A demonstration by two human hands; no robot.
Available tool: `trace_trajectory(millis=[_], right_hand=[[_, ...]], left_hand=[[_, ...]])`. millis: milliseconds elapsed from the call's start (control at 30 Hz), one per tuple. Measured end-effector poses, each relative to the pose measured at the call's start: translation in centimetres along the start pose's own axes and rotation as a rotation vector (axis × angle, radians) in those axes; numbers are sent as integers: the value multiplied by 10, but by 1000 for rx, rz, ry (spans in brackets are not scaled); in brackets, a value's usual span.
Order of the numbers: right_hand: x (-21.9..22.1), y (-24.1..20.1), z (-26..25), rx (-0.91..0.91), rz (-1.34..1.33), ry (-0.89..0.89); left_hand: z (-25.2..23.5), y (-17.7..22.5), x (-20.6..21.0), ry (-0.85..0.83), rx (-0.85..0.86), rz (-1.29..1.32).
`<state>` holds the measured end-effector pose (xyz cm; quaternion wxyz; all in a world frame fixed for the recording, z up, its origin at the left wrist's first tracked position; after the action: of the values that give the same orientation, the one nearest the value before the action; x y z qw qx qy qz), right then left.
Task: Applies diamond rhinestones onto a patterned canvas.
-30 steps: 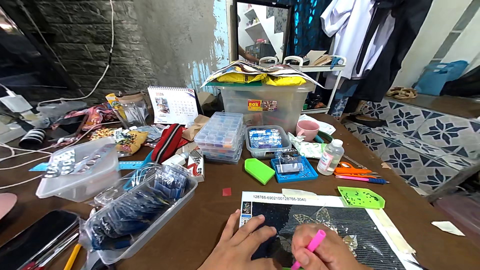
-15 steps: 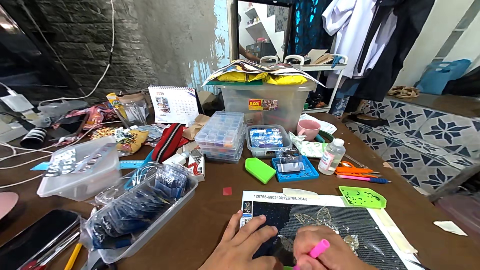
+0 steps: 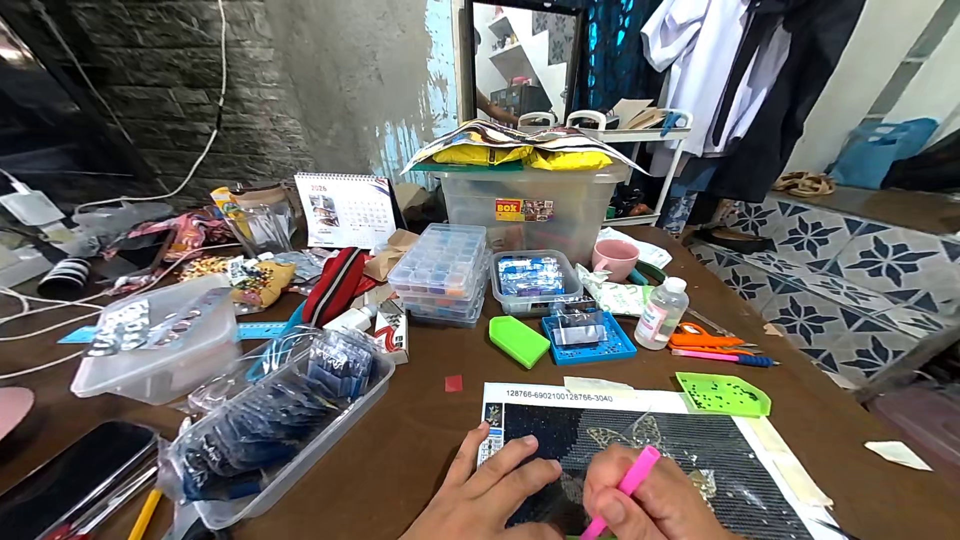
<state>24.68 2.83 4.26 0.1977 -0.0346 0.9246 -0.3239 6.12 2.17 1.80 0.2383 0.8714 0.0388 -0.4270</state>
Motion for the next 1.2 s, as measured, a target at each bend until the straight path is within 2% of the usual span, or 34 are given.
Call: trace_trajectory(millis=[333,1200], right_hand=[[2,4,3,114,-75,40],[0,8,3,144,-96,50]], left_hand=[[1,-1,0,31,54,25],[0,0,0,19,48,-11]])
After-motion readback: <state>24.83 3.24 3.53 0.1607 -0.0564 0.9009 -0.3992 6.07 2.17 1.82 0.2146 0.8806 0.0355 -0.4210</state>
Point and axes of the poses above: each hand's wrist, its own z-axis away from the middle knuckle, its own x-axis out of the palm, y = z × x, the point moved 5 cm from there along -z, towards the middle knuckle, and after that the axes turned 7 degrees about y, right-handed, at the moved point
